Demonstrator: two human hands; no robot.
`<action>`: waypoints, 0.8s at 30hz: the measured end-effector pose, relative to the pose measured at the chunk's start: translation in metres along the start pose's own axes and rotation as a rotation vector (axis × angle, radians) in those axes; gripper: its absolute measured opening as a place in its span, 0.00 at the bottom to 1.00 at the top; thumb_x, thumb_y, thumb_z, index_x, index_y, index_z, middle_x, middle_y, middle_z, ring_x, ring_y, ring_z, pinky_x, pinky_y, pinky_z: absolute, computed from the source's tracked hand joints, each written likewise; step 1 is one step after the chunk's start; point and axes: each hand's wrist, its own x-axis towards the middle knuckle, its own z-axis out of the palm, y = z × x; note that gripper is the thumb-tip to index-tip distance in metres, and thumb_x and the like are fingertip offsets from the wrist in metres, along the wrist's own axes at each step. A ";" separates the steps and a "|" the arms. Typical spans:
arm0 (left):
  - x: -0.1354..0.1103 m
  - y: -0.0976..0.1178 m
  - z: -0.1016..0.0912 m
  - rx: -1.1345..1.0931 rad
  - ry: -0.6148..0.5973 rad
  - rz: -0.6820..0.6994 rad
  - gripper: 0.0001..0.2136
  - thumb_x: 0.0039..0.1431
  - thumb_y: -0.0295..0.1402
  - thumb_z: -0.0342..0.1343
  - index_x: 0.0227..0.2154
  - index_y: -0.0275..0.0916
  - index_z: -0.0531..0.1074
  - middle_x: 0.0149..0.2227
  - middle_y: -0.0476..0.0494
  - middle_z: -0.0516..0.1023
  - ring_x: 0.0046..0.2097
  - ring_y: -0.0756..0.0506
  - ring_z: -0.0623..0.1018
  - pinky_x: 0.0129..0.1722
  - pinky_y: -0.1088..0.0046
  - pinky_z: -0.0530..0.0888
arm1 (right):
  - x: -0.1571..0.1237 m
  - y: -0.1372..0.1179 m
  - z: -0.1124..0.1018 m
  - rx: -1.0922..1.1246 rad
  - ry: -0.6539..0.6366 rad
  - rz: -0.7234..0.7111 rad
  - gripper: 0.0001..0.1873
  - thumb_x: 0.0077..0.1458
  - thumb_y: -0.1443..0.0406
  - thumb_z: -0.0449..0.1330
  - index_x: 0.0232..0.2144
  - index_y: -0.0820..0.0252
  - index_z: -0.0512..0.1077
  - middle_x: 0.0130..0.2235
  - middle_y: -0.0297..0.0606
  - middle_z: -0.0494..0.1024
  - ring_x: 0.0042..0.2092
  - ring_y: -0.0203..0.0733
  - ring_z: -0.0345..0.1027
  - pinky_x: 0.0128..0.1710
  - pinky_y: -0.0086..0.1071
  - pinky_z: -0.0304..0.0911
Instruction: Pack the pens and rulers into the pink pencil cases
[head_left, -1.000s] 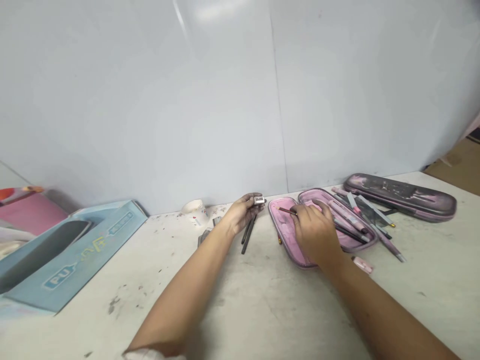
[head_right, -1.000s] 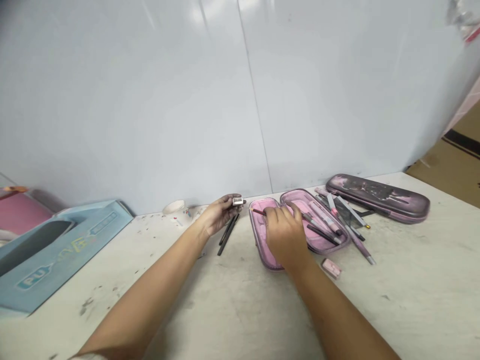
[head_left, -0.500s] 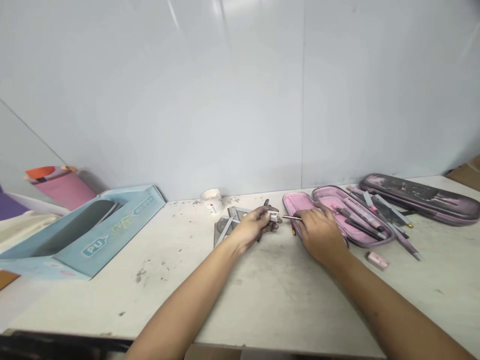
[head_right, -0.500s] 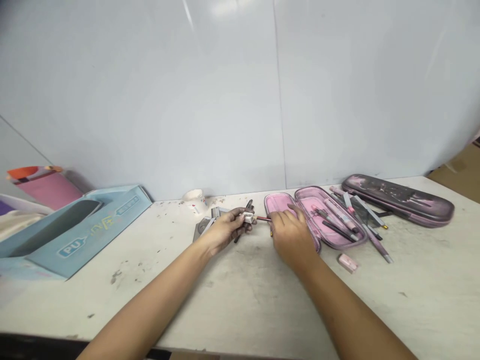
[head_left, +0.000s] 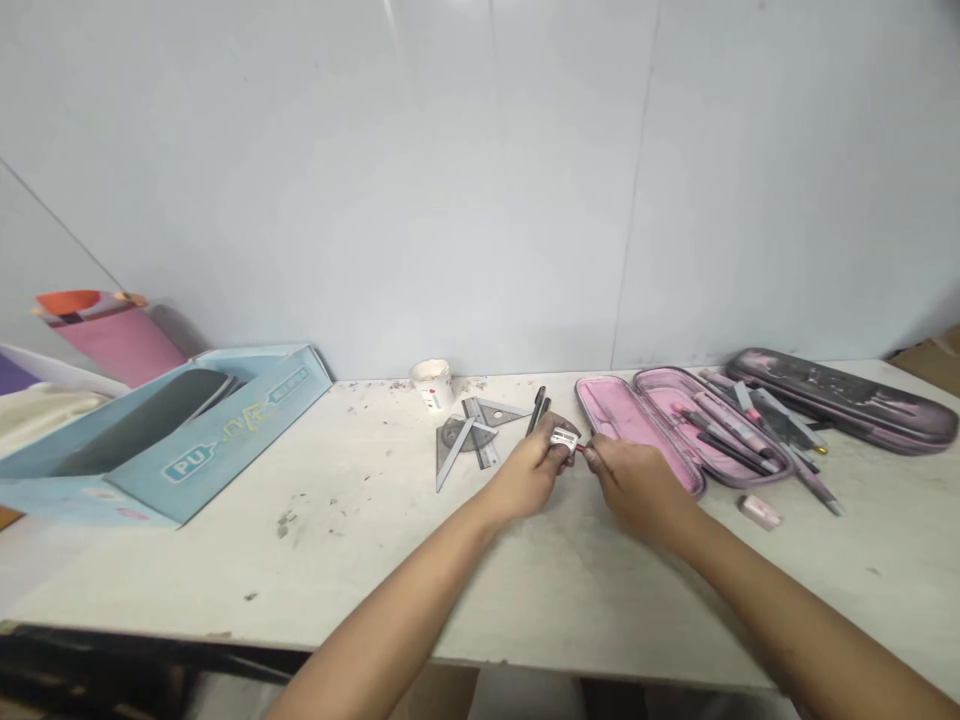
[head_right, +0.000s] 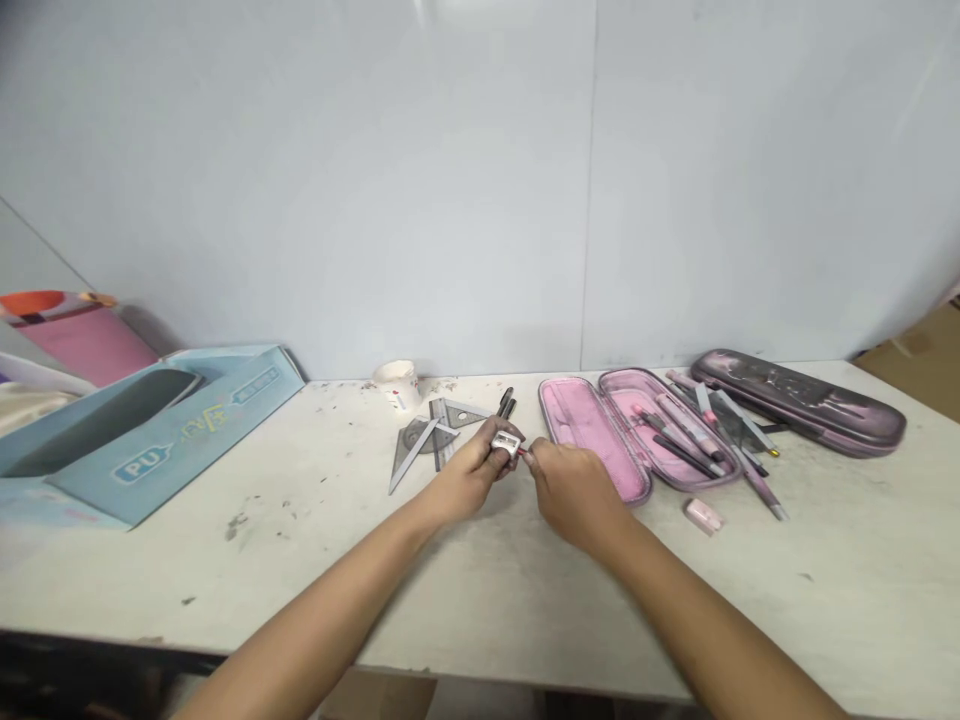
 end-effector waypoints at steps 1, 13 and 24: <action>-0.003 0.002 -0.001 0.032 -0.018 0.021 0.05 0.58 0.31 0.43 0.36 0.38 0.61 0.27 0.51 0.63 0.29 0.52 0.63 0.33 0.75 0.62 | 0.001 0.000 -0.003 0.229 -0.132 0.071 0.15 0.58 0.59 0.41 0.23 0.59 0.58 0.20 0.30 0.58 0.22 0.33 0.50 0.21 0.28 0.43; 0.005 -0.007 0.012 -0.662 -0.017 -0.115 0.07 0.58 0.37 0.44 0.33 0.39 0.56 0.21 0.56 0.54 0.20 0.56 0.53 0.22 0.79 0.51 | 0.007 -0.025 -0.027 -0.511 -0.040 -0.244 0.09 0.52 0.70 0.45 0.30 0.63 0.66 0.31 0.45 0.69 0.34 0.42 0.60 0.27 0.31 0.48; -0.002 -0.009 0.003 -0.165 0.034 0.022 0.03 0.59 0.31 0.44 0.34 0.39 0.59 0.24 0.52 0.61 0.25 0.53 0.60 0.26 0.77 0.58 | 0.022 -0.016 -0.021 0.212 -0.366 0.208 0.15 0.57 0.60 0.39 0.23 0.58 0.58 0.19 0.30 0.55 0.19 0.33 0.49 0.20 0.28 0.47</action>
